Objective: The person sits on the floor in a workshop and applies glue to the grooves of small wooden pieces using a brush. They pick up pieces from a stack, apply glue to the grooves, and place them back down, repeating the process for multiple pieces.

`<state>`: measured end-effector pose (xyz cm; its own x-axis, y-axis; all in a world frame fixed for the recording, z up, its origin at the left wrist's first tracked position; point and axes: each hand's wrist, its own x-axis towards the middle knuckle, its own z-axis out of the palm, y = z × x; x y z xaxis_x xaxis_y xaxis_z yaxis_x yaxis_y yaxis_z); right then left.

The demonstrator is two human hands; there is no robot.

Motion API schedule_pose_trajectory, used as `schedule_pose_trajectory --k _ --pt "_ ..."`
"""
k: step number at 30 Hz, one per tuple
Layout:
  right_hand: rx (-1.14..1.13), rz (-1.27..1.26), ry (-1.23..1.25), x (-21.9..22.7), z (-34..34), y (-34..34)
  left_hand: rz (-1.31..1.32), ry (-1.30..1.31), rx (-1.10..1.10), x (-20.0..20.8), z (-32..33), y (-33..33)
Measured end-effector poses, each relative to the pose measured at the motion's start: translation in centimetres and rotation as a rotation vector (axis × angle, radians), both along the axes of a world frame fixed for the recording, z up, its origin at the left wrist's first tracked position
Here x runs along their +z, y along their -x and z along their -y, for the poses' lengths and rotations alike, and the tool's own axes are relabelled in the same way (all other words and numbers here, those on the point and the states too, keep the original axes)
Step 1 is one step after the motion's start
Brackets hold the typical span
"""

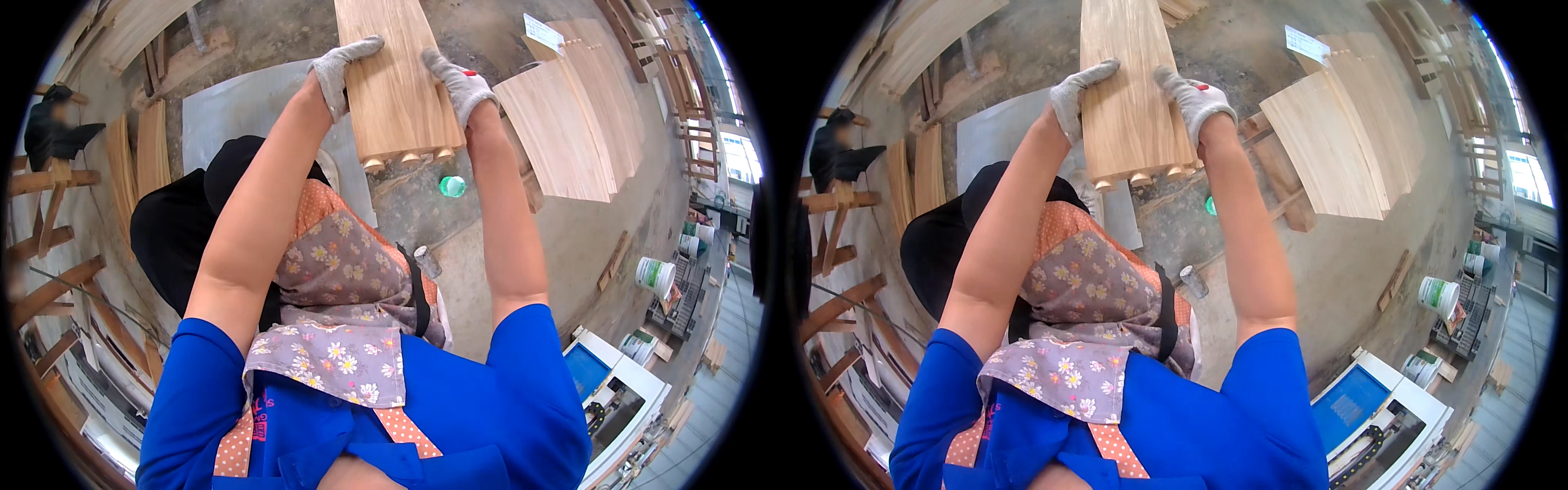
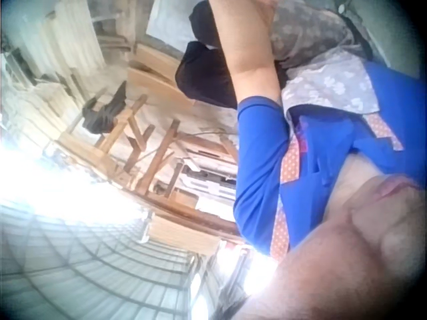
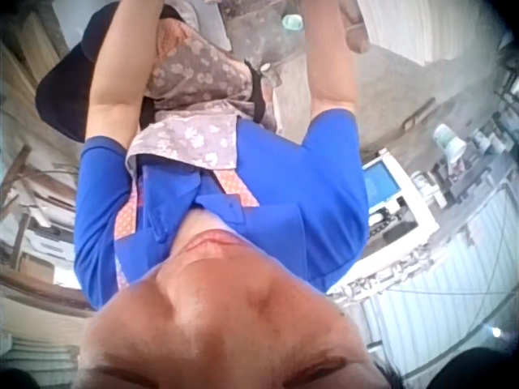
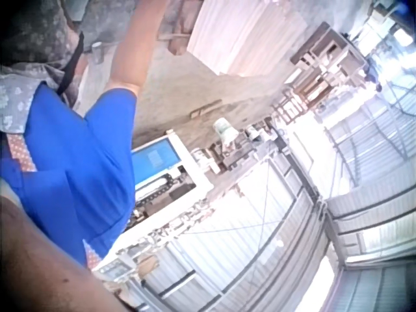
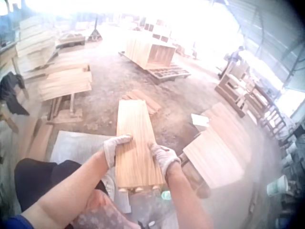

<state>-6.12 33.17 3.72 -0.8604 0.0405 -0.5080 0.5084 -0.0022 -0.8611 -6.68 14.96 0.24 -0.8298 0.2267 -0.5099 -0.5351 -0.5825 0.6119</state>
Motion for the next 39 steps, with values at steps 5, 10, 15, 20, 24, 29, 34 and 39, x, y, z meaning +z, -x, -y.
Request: schedule_pose_trajectory --k 5,10,15,20,24,29,34,39 --pt "-0.308 -0.292 0.335 -0.3 -2.5 -1.2 0.0 -0.193 0.195 -1.9 1.7 0.5" --pt "-0.389 -0.575 0.69 2.6 -6.3 -8.7 -0.019 -0.248 0.27 -2.0 4.3 1.6" --pt "-0.184 -0.649 0.666 1.5 -6.6 -12.7 -0.068 -0.243 0.321 -2.4 5.4 1.7" --pt "-0.279 -0.631 0.645 1.6 -5.5 -13.0 -0.078 -0.336 0.294 -2.8 5.7 1.6" --pt "-0.265 -0.67 0.426 0.5 -7.1 -14.3 -0.093 -0.391 0.25 -3.5 6.1 1.5" --pt "-0.251 -0.737 0.574 1.1 -6.5 -14.4 -0.062 -0.351 0.233 -3.5 6.0 1.5" --pt "-0.251 -0.692 0.506 0.5 -6.4 -14.2 -0.047 -0.381 0.213 -3.8 5.9 1.4" --pt "-0.388 -0.596 0.451 -1.2 -9.7 -15.1 -0.13 -0.364 0.213 -4.0 6.0 2.2"
